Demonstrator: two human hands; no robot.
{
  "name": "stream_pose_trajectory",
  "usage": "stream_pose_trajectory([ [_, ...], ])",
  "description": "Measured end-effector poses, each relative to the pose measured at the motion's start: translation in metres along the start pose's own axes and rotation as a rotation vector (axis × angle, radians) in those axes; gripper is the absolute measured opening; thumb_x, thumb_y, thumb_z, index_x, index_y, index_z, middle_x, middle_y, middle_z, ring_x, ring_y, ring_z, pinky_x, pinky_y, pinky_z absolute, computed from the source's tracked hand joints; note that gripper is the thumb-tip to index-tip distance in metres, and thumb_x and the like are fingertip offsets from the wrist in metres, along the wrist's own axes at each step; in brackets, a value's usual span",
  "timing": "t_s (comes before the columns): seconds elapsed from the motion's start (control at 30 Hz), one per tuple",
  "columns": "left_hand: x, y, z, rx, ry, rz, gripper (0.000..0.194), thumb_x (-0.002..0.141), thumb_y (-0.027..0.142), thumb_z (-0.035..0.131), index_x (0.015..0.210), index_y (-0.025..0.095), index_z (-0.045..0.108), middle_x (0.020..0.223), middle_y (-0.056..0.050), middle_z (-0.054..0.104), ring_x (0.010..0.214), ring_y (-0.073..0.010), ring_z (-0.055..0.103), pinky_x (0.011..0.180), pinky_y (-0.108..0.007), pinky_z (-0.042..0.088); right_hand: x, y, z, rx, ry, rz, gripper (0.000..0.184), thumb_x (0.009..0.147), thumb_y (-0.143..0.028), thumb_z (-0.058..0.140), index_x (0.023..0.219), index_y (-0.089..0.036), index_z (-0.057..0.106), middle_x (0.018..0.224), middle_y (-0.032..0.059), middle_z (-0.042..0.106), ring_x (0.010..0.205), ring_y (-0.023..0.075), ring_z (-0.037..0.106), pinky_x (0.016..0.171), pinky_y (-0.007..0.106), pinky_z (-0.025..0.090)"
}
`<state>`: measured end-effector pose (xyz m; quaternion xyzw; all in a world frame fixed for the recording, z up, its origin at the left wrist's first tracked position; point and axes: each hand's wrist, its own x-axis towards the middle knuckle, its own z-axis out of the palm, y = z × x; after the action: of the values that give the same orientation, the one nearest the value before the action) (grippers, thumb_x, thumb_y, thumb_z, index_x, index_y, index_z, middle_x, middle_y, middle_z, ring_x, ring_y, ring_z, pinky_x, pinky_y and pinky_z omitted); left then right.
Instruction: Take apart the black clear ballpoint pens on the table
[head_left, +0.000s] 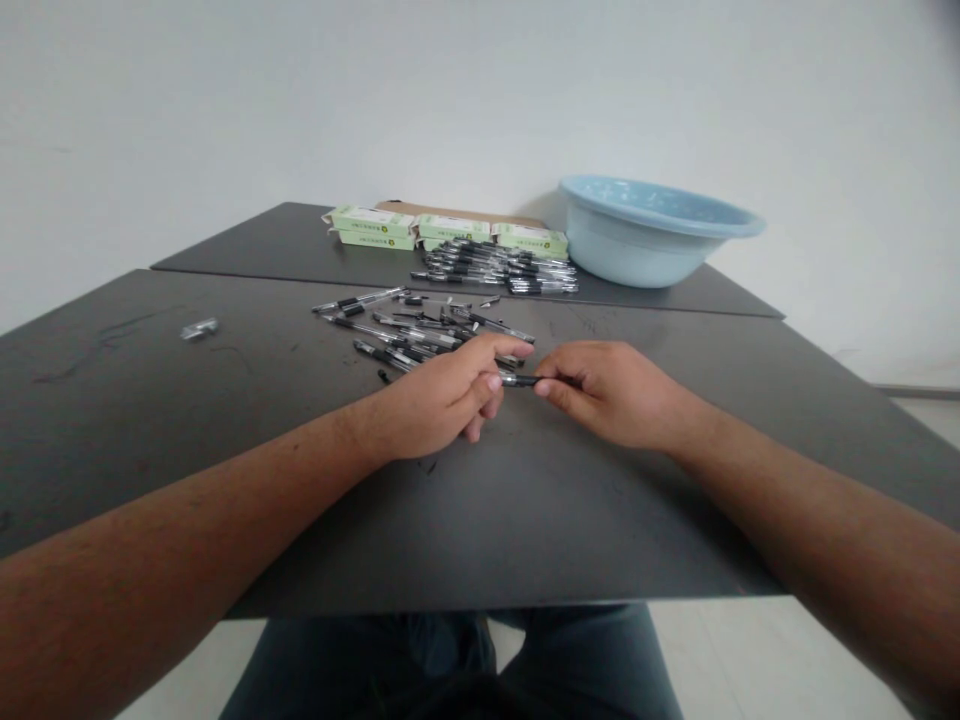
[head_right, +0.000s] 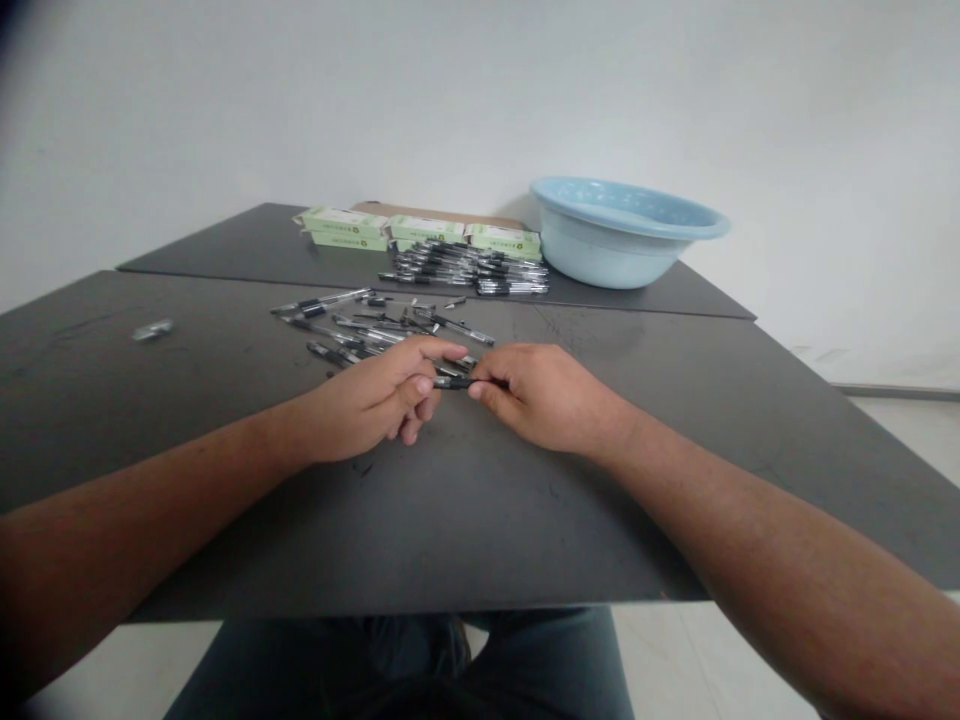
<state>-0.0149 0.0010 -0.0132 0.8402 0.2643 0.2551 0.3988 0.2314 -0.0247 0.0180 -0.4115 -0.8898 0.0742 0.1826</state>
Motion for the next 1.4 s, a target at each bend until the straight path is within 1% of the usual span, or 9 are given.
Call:
stream_pose_trajectory([
  [0.17, 0.002, -0.005, -0.002, -0.076, 0.102, 0.009, 0.038, 0.105, 0.030, 0.044, 0.142, 0.021, 0.045, 0.097, -0.005, 0.069, 0.069, -0.0134, 0.072, 0.048, -0.018, 0.052, 0.000, 0.001, -0.004, 0.085, -0.029, 0.132, 0.024, 0.099, -0.034, 0.055, 0.095, -0.021, 0.074, 0.082, 0.0016, 0.074, 0.072, 0.0154, 0.064, 0.067, 0.027, 0.040],
  [0.27, 0.004, -0.006, -0.005, -0.187, 0.161, -0.013, 0.031, 0.105, 0.032, 0.046, 0.129, 0.016, 0.055, 0.094, -0.008, 0.072, 0.072, -0.0158, 0.073, 0.051, -0.021, 0.057, -0.001, 0.004, -0.007, 0.126, -0.034, 0.172, 0.025, 0.098, -0.036, 0.055, 0.090, -0.021, 0.074, 0.074, -0.0004, 0.071, 0.066, 0.0144, 0.061, 0.063, 0.027, 0.039],
  [0.37, 0.005, -0.004, -0.006, -0.292, 0.169, -0.026, 0.027, 0.102, 0.030, 0.050, 0.121, 0.013, 0.060, 0.092, -0.008, 0.074, 0.069, -0.0160, 0.073, 0.052, -0.024, 0.060, -0.002, 0.008, -0.005, 0.206, -0.041, 0.218, 0.021, 0.095, -0.035, 0.057, 0.086, -0.021, 0.071, 0.068, -0.0025, 0.066, 0.060, 0.0134, 0.057, 0.058, 0.026, 0.038],
  [0.47, 0.005, -0.001, -0.004, -0.289, 0.156, -0.027, 0.026, 0.097, 0.025, 0.058, 0.119, 0.013, 0.062, 0.092, -0.008, 0.075, 0.070, -0.0158, 0.074, 0.054, -0.024, 0.061, -0.003, 0.013, -0.001, 0.347, -0.036, 0.262, 0.012, 0.090, -0.032, 0.063, 0.095, -0.022, 0.068, 0.070, -0.0043, 0.066, 0.060, 0.0128, 0.057, 0.056, 0.025, 0.040],
  [0.7, 0.006, -0.002, -0.003, -0.291, 0.169, -0.043, 0.020, 0.095, 0.023, 0.061, 0.111, 0.012, 0.064, 0.085, -0.007, 0.076, 0.070, -0.0160, 0.074, 0.054, -0.023, 0.061, -0.004, 0.011, -0.005, 0.232, -0.072, 0.206, 0.017, 0.095, -0.035, 0.060, 0.090, -0.021, 0.068, 0.071, -0.0030, 0.066, 0.062, 0.0122, 0.057, 0.060, 0.025, 0.039],
  [0.9, 0.005, 0.001, -0.005, -0.252, 0.178, -0.067, 0.015, 0.094, 0.026, 0.062, 0.103, 0.014, 0.063, 0.076, -0.004, 0.073, 0.064, -0.0152, 0.073, 0.052, -0.022, 0.060, -0.002, 0.008, -0.003, 0.347, -0.163, 0.201, 0.026, 0.100, -0.038, 0.052, 0.093, -0.020, 0.070, 0.076, -0.0011, 0.072, 0.061, 0.0120, 0.059, 0.062, 0.025, 0.042],
  [1.07, 0.005, 0.004, -0.008, -0.150, 0.244, -0.131, 0.016, 0.096, 0.030, 0.060, 0.092, 0.015, 0.062, 0.068, -0.001, 0.070, 0.057, -0.0128, 0.070, 0.050, -0.020, 0.059, -0.004, 0.011, 0.004, 0.410, -0.027, 0.234, 0.024, 0.093, -0.038, 0.065, 0.110, -0.021, 0.068, 0.082, -0.0002, 0.073, 0.069, 0.0148, 0.064, 0.064, 0.026, 0.045],
  [1.23, 0.005, -0.002, -0.007, -0.144, 0.223, -0.134, 0.016, 0.094, 0.030, 0.062, 0.103, 0.016, 0.065, 0.075, -0.002, 0.072, 0.061, -0.0136, 0.072, 0.052, -0.021, 0.060, -0.002, 0.010, 0.000, 0.296, -0.025, 0.252, 0.019, 0.094, -0.038, 0.062, 0.094, -0.021, 0.071, 0.074, -0.0015, 0.070, 0.062, 0.0127, 0.060, 0.060, 0.025, 0.042],
  [1.4, 0.004, -0.004, -0.008, -0.133, 0.208, -0.124, 0.019, 0.094, 0.031, 0.062, 0.106, 0.016, 0.065, 0.077, -0.003, 0.072, 0.064, -0.0147, 0.073, 0.053, -0.022, 0.060, 0.000, 0.007, -0.001, 0.410, -0.117, 0.300, 0.025, 0.098, -0.041, 0.056, 0.097, -0.020, 0.070, 0.078, -0.0006, 0.073, 0.055, 0.0110, 0.058, 0.056, 0.025, 0.043],
])
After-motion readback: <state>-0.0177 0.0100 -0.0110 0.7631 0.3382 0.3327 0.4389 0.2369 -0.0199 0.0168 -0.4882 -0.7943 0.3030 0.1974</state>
